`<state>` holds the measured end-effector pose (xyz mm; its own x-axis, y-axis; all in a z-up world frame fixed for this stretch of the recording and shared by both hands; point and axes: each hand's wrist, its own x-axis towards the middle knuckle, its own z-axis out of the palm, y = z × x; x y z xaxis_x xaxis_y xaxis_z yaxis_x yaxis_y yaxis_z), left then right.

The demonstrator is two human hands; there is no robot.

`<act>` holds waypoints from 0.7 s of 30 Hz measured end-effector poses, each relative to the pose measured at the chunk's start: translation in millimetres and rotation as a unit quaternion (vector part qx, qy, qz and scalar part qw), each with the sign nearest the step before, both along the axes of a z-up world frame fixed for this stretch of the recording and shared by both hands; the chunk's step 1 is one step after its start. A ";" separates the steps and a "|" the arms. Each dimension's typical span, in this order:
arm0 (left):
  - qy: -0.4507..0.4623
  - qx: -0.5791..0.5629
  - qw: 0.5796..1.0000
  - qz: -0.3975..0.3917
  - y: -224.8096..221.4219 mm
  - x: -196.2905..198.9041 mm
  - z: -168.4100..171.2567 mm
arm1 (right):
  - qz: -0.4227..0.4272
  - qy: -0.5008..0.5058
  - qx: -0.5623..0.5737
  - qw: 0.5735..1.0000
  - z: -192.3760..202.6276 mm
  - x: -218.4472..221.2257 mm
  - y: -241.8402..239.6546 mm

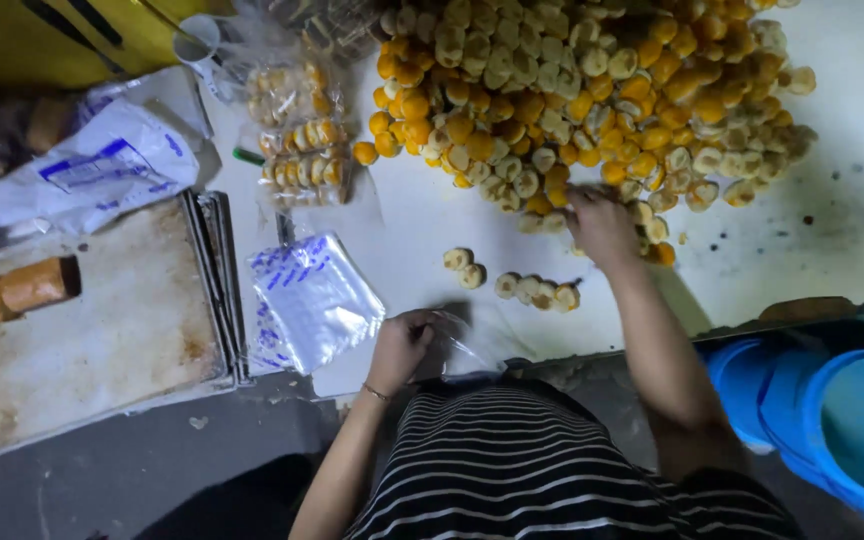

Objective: The person is manually packing small, round, yellow food items from a large pile on a table into small clear plastic bags.

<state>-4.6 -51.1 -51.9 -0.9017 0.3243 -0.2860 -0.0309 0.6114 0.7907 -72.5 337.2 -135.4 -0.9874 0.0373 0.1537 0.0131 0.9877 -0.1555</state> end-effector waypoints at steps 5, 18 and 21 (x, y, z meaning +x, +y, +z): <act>0.011 0.025 0.999 -0.027 -15.4 -16.6 1.8 | -0.026 -0.015 -0.082 0.996 25.1 -2.4 -5.8; 0.048 0.017 0.998 -0.029 22.2 -6.3 -38.0 | -0.190 -0.038 -0.641 0.743 -23.6 -32.5 -43.6; 0.003 0.049 0.999 -0.008 39.3 9.2 -38.0 | -0.133 -0.003 -0.719 0.682 -15.3 -6.5 -17.0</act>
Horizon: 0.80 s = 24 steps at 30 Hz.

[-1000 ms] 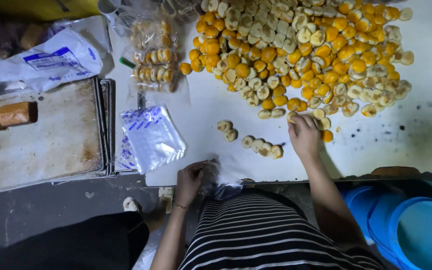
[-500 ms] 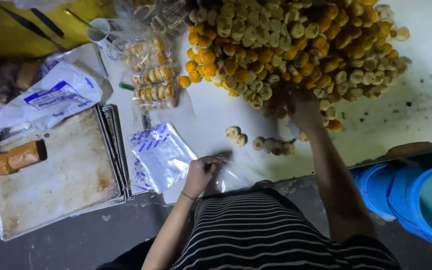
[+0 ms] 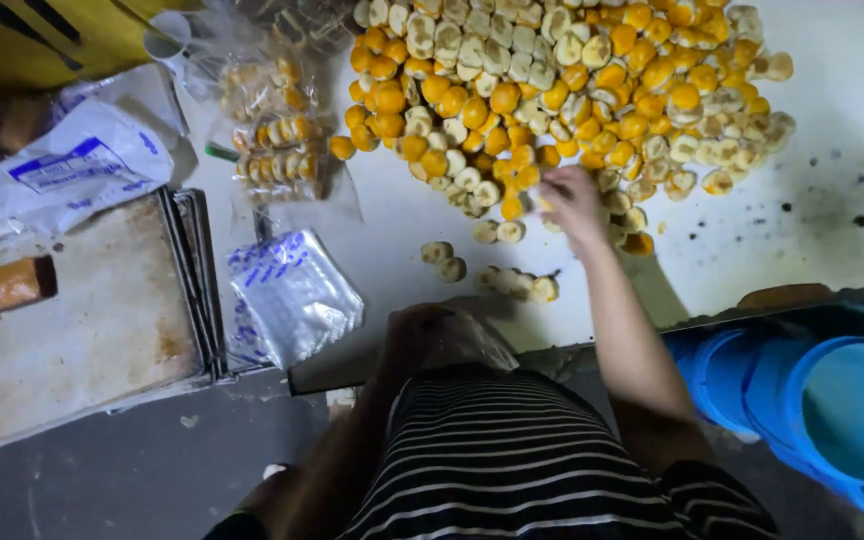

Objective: The person is manually packing small, round, yellow food items from a large pile on a table into small clear plastic bags.

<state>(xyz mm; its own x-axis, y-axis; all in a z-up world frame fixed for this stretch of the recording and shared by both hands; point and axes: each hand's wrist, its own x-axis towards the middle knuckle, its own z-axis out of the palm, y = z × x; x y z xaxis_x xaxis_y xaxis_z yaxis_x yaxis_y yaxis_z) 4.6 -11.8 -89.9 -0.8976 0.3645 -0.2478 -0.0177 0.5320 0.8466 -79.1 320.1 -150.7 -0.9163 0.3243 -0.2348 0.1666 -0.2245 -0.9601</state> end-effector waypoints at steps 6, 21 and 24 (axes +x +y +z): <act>-0.055 0.058 0.995 0.061 24.6 31.5 14.3 | 0.038 0.014 0.031 0.999 27.5 74.1 47.4; -0.015 0.054 0.994 0.093 37.8 62.3 40.9 | 0.051 0.052 0.350 0.934 35.6 -21.4 15.7; -0.045 0.034 0.988 0.142 9.4 70.4 27.7 | 0.083 0.089 0.171 0.978 30.0 -1.5 42.7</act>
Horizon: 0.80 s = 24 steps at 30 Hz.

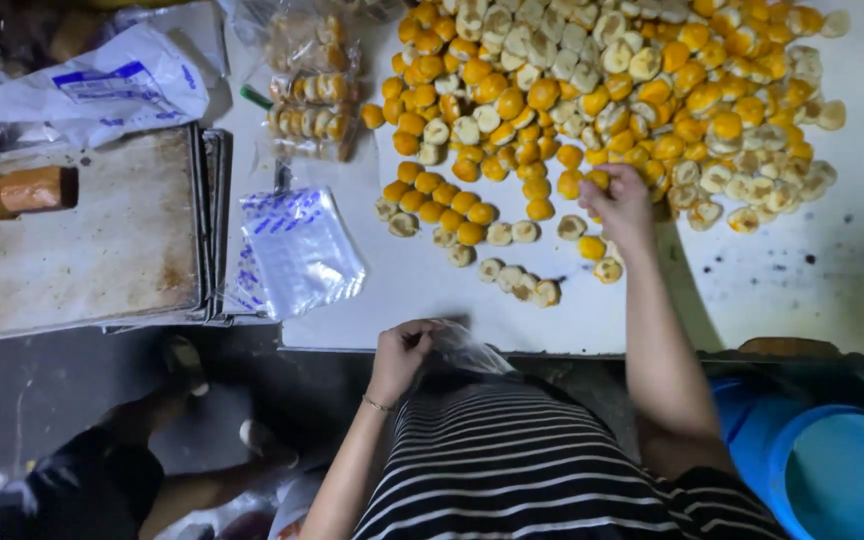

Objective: The person is manually packing small, round, yellow food items from a large pile on a table into small clear plastic bags.

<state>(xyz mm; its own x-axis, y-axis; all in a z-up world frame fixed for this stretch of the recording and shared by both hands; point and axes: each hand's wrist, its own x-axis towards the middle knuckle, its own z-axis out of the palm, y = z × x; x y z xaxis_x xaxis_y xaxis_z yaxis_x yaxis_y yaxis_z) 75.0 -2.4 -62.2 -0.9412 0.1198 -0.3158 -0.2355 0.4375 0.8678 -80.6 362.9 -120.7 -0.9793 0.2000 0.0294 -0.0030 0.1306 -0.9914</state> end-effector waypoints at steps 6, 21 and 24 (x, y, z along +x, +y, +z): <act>-0.015 0.015 1.000 0.003 -29.5 -9.2 -12.0 | -0.096 -0.039 0.601 0.792 -15.5 -4.4 7.9; 0.007 0.043 0.996 -0.072 -89.4 -72.2 -8.6 | -0.198 -0.028 0.537 0.820 10.9 -10.5 -75.8; 0.012 0.035 0.994 -0.099 -91.9 -79.5 -5.2 | -0.066 -0.149 0.486 0.858 1.4 -8.7 -108.6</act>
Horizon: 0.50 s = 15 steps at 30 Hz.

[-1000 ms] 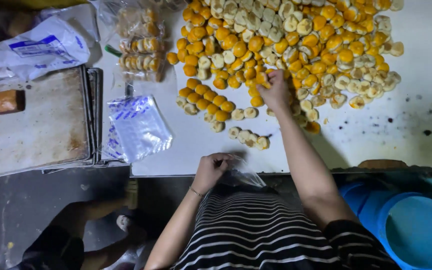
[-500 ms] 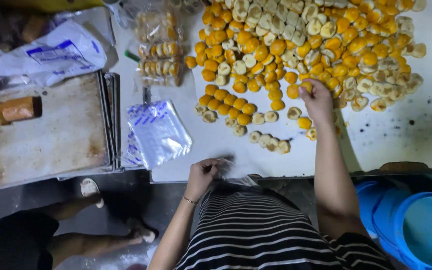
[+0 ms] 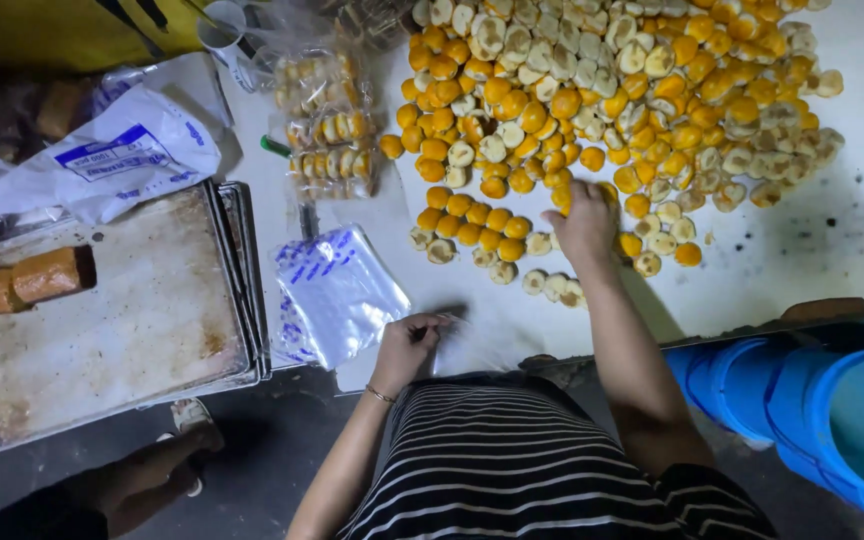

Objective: The person is manually packing small, round, yellow food items from a large pile on a table into small clear plastic bags.

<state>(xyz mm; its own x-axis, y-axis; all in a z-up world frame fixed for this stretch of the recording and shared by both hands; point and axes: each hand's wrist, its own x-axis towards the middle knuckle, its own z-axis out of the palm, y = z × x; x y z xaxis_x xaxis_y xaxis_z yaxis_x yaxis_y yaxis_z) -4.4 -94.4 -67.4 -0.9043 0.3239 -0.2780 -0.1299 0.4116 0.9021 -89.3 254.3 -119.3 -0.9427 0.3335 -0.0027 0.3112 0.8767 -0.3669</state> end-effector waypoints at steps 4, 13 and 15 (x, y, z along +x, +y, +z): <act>-0.009 0.008 1.000 -0.002 -1.8 -11.0 4.5 | 0.086 0.181 0.058 0.978 -2.4 18.0 7.0; -0.005 0.001 1.000 0.016 7.3 -13.0 -8.1 | 0.193 0.141 0.106 0.965 -19.1 29.1 41.8; -0.008 0.007 1.000 0.023 17.5 -5.1 -9.7 | 0.195 0.142 0.108 0.964 -26.1 23.4 38.4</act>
